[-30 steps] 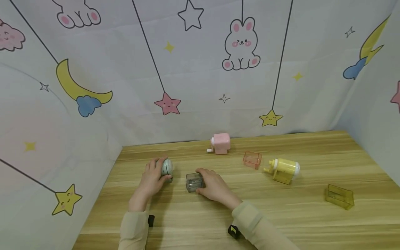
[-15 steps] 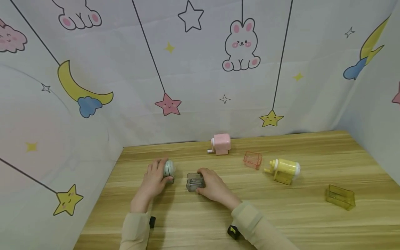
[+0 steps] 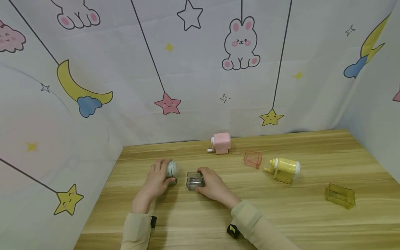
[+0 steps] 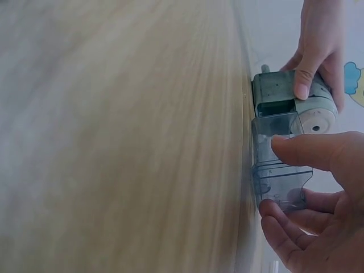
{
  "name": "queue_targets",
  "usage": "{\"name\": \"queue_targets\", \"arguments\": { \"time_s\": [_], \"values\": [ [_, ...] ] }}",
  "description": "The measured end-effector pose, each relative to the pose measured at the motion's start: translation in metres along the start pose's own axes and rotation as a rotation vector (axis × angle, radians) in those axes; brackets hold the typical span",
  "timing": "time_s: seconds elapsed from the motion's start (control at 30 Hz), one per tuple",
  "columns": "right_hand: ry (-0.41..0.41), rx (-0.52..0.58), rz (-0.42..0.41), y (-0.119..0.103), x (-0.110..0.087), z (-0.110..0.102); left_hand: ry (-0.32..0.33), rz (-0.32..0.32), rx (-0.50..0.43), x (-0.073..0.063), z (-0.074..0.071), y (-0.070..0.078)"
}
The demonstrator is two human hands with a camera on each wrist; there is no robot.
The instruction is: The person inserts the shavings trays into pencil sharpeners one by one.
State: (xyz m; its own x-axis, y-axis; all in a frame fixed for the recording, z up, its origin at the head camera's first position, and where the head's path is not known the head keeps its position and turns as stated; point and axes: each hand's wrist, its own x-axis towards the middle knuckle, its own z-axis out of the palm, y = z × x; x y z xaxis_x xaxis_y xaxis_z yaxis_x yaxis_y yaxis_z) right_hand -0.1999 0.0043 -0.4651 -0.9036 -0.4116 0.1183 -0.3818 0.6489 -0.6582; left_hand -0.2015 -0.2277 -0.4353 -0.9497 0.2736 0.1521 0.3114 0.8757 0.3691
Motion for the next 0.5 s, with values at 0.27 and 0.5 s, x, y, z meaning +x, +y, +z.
{"name": "queue_targets", "arguments": {
  "time_s": [0.27,0.5],
  "values": [
    [-0.003,0.001,0.003,0.0008,0.0003,0.0006,-0.006,0.003,-0.012,-0.0006,0.0016,0.0057],
    [-0.008,0.01,0.002,0.0005,0.0003,0.0003,0.016,0.03,-0.003,-0.0015,0.0047,0.0077]
  ]
}}
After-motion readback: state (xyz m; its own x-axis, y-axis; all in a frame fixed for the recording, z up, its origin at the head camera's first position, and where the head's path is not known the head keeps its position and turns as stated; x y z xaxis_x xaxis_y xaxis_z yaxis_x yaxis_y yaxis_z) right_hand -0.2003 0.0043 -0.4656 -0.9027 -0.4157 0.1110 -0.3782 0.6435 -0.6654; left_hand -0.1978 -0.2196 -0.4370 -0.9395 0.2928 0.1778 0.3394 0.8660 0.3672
